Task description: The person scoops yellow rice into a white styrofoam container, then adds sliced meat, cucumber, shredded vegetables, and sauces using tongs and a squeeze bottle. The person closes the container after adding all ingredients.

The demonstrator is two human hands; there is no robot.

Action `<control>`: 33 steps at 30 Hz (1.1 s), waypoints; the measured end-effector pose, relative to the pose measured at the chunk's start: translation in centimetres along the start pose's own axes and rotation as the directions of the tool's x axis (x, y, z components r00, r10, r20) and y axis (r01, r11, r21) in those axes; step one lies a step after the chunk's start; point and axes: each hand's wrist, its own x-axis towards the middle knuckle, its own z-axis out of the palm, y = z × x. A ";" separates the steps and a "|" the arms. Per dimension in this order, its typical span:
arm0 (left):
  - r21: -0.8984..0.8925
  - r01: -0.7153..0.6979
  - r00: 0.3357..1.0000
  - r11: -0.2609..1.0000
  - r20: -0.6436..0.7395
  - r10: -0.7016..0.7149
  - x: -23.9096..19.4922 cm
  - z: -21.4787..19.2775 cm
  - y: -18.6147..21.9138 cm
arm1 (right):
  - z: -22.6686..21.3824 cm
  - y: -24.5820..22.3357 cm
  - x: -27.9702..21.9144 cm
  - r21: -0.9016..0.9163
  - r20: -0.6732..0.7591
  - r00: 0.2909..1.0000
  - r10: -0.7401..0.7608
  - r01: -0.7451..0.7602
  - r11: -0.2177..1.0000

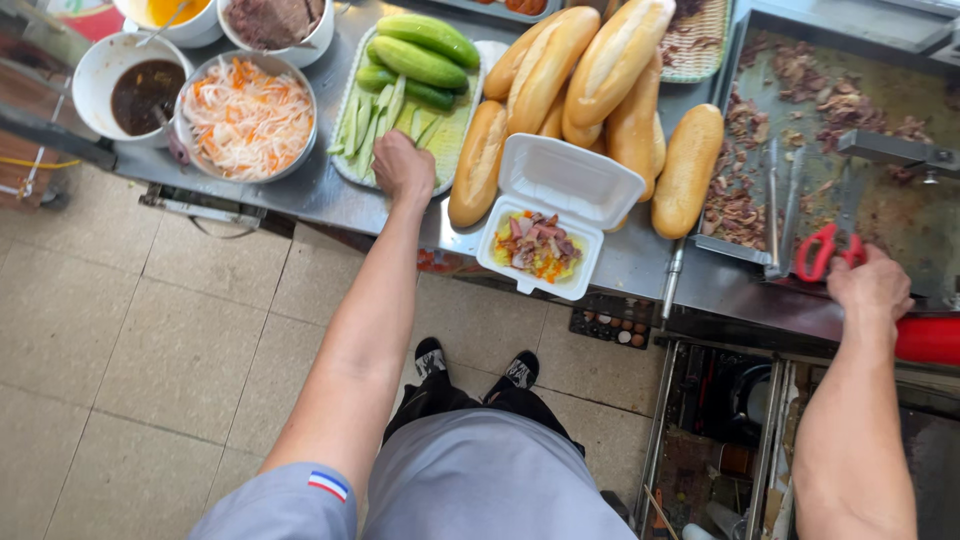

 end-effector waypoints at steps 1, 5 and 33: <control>-0.026 0.023 0.999 0.999 0.038 -0.022 0.1 0.2 0.3 | -0.2 -0.2 -0.1 -0.034 -0.044 0.999 0.000 -0.002 0.999; -0.112 0.087 0.990 0.990 0.116 -0.074 0.7 0.5 -0.1 | -0.4 -0.2 -2.8 0.046 -0.117 0.990 0.075 -0.070 0.997; -0.659 0.256 0.732 0.707 0.609 0.303 -6.3 -9.8 -0.6 | -6.5 -11.3 -24.9 0.867 0.474 0.874 -0.108 -0.442 0.228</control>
